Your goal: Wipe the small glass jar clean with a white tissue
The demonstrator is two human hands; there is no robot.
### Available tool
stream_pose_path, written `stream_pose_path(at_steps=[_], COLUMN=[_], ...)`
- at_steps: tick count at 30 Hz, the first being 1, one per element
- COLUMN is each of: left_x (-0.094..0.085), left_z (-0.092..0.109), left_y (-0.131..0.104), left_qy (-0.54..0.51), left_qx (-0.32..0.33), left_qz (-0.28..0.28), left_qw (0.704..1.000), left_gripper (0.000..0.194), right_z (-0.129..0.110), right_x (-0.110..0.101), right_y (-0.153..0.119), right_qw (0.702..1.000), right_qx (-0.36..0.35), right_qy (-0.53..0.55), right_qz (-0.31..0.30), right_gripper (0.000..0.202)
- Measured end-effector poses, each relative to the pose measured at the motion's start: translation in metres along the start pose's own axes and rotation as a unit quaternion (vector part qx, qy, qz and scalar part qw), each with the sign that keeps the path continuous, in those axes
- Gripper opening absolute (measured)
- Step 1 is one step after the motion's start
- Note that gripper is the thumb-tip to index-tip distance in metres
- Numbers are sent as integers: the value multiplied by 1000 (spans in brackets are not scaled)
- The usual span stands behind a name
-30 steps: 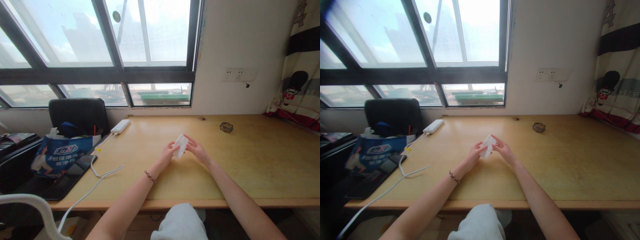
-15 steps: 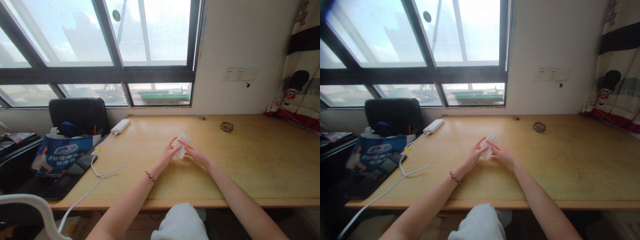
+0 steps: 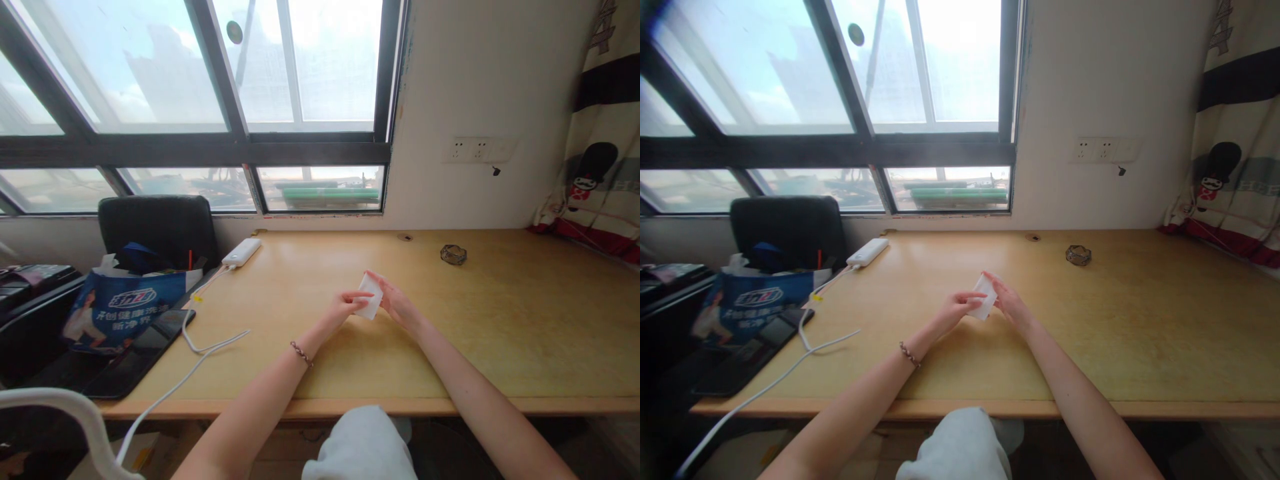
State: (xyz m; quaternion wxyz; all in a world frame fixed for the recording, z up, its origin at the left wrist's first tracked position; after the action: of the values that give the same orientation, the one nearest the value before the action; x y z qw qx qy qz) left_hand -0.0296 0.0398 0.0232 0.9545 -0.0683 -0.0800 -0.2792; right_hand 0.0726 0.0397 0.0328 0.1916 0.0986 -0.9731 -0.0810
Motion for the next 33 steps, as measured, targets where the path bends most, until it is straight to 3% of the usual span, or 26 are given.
stream_pose_path(at_steps=[7,17,23,28,33], left_x=[6,11,25,29,28], left_z=[-2,-4,-14,-5,4], left_y=[-1,-1,-6,-9,-10], left_qy=[-11,-4,15,-38,-46], left_qx=[-24,-32,-61,-32,0], left_qz=[-30,-60,-147,-159,-138], left_qw=[999,998,987,986,989], left_gripper=[41,42,54,78,74], right_z=[-9,-17,-24,-29,-26], right_x=[-23,-43,-33,-15,-10], right_y=[6,7,5,1,1], right_qw=[994,981,980,986,989], right_qx=[-46,-101,-113,-106,-87], right_qy=[19,44,81,70,83], right_qz=[96,162,145,105,90], right_gripper=[43,43,42,40,37])
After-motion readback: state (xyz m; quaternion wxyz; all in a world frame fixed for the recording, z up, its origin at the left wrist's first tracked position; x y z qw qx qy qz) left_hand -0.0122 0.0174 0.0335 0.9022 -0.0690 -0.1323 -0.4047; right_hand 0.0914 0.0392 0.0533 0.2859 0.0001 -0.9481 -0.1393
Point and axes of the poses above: each hand's wrist, its own y-axis towards the middle knuckle, its own x-axis out of the palm, z = x × y, the point moved 8 cm from there along y, towards the middle knuckle, and after that the axes turned 6 degrees about -x, right-handed, at the moved point
